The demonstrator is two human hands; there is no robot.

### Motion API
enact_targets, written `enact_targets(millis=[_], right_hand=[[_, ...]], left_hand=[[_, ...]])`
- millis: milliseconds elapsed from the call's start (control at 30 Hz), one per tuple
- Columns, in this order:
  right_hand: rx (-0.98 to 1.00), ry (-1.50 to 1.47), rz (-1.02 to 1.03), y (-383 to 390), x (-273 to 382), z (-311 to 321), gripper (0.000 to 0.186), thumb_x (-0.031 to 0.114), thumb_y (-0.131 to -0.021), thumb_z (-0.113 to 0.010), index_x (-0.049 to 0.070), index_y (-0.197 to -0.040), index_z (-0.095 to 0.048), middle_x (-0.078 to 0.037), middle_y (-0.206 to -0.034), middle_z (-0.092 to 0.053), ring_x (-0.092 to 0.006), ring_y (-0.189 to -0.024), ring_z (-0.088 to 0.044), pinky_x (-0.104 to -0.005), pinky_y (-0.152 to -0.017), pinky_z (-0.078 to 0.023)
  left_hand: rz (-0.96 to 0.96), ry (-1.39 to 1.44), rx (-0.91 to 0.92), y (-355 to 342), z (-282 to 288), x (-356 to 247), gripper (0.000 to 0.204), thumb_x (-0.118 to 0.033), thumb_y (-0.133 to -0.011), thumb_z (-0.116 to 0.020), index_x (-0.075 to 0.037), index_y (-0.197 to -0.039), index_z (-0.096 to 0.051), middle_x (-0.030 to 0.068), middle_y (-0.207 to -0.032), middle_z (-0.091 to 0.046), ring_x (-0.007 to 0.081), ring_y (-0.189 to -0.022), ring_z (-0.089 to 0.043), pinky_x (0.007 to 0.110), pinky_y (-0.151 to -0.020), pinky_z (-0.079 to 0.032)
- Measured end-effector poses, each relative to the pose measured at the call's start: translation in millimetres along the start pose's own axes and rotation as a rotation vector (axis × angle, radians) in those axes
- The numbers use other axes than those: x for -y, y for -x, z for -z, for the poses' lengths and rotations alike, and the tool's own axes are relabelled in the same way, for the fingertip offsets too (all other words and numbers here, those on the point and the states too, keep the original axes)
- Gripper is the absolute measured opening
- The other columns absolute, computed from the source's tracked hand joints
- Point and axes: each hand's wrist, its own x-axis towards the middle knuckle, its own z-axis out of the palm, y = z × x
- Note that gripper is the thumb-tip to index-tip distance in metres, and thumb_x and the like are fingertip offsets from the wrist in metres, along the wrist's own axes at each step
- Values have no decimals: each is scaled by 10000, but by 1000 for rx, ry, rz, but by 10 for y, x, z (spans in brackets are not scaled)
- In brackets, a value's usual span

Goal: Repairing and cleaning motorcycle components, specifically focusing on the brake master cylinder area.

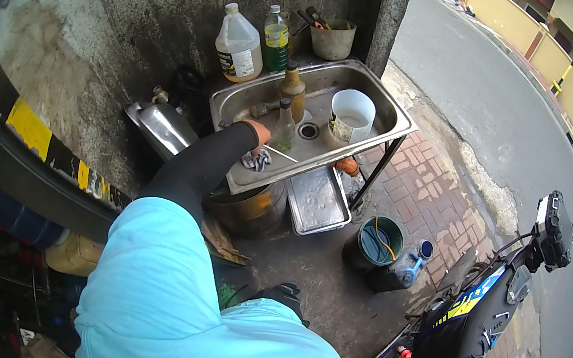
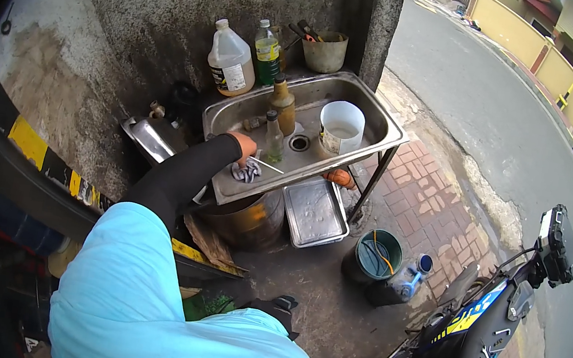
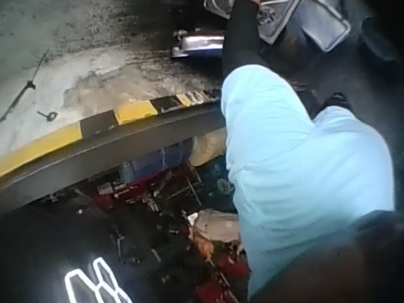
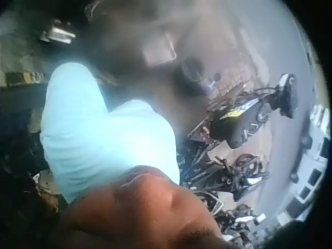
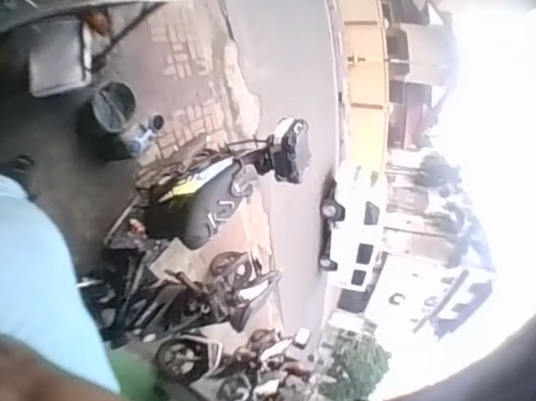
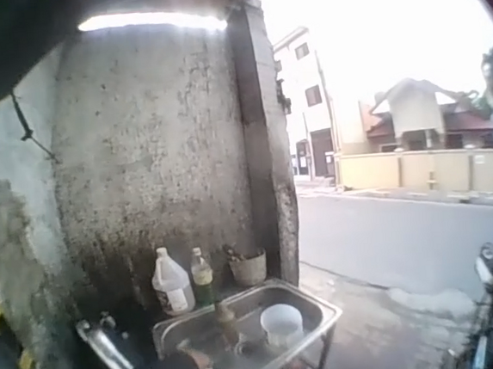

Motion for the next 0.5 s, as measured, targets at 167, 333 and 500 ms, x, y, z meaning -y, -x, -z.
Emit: enact_targets(millis=[167,333,500], right_hand=[[-69,43,3,143,-119,-167,270,357,-1048,-463,111,-1009,-567,4,-670,-482,-133,-582,-473,-331,-557,-455],[-100,99,38,247,-133,-431,265,354,-1049,-465,108,-1019,-562,7,-666,-472,-127,-573,-467,-323,-547,-454],[-93,135,78,298,-99,-826,261,351,-1051,-467,106,-1028,-557,11,-661,-463,-120,-564,-461,-315,-537,-452]], left_hand=[[9,29,-29,-238,-312,34,499,-298,-691,-827,-81,-1128,-723,148,-1148,-709,308,-1071,-676,429,-907,-537],[-69,37,93,-366,31,228,368,-279,-705,-765,-37,-981,-742,145,-962,-739,283,-862,-724,401,-759,-578],[77,314,424,18,859,287,317,-280,-768,-758,-12,-930,-710,84,-765,-671,192,-632,-654,341,-583,-571]])
